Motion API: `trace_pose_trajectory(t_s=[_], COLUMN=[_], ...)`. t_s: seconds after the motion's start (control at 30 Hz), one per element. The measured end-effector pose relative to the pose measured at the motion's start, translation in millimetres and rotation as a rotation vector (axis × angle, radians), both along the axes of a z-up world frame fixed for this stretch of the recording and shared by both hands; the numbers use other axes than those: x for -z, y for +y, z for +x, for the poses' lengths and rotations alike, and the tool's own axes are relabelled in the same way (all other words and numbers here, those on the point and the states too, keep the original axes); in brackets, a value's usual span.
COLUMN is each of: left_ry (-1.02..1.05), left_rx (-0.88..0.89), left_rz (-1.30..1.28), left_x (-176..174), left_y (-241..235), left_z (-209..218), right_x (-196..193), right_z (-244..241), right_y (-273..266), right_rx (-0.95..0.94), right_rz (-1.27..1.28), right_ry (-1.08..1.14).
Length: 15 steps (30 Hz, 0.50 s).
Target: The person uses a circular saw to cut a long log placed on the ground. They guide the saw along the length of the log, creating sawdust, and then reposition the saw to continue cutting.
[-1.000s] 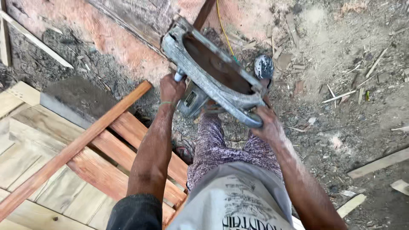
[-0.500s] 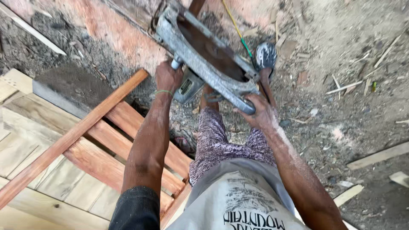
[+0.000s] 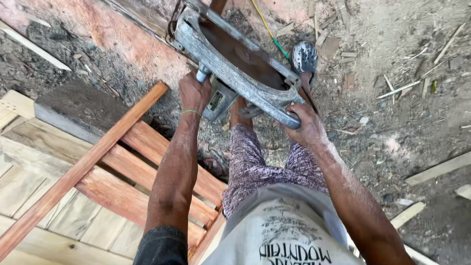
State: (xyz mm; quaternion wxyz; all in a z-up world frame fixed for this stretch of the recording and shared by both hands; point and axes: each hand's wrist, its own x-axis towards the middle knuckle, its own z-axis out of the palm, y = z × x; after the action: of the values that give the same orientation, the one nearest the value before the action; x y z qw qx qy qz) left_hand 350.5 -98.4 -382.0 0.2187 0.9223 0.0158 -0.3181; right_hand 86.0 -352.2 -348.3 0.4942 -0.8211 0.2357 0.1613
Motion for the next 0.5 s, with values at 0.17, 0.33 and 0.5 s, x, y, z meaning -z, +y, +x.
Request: trace_pose_trajectory(t_s=[0.17, 0.33, 0.5], left_ry=[0.063, 0.145, -0.099], left_rx=[-0.010, -0.041, 0.086], left_rz=[0.142, 0.145, 0.126], left_x=[2.6, 13.3, 28.3], left_y=[-17.6, -18.7, -22.3], left_z=[-1.8, -4.4, 1.5], right_x=[32.2, 54.5, 84.6], right_z=[2.7, -14.9, -7.7], right_y=[-17.8, -12.1, -20.1], right_rx=[0.025, -0.002, 0.232], right_rz=[0.121, 0.032, 0.310], right_ry=[-0.029, -0.064, 0.137])
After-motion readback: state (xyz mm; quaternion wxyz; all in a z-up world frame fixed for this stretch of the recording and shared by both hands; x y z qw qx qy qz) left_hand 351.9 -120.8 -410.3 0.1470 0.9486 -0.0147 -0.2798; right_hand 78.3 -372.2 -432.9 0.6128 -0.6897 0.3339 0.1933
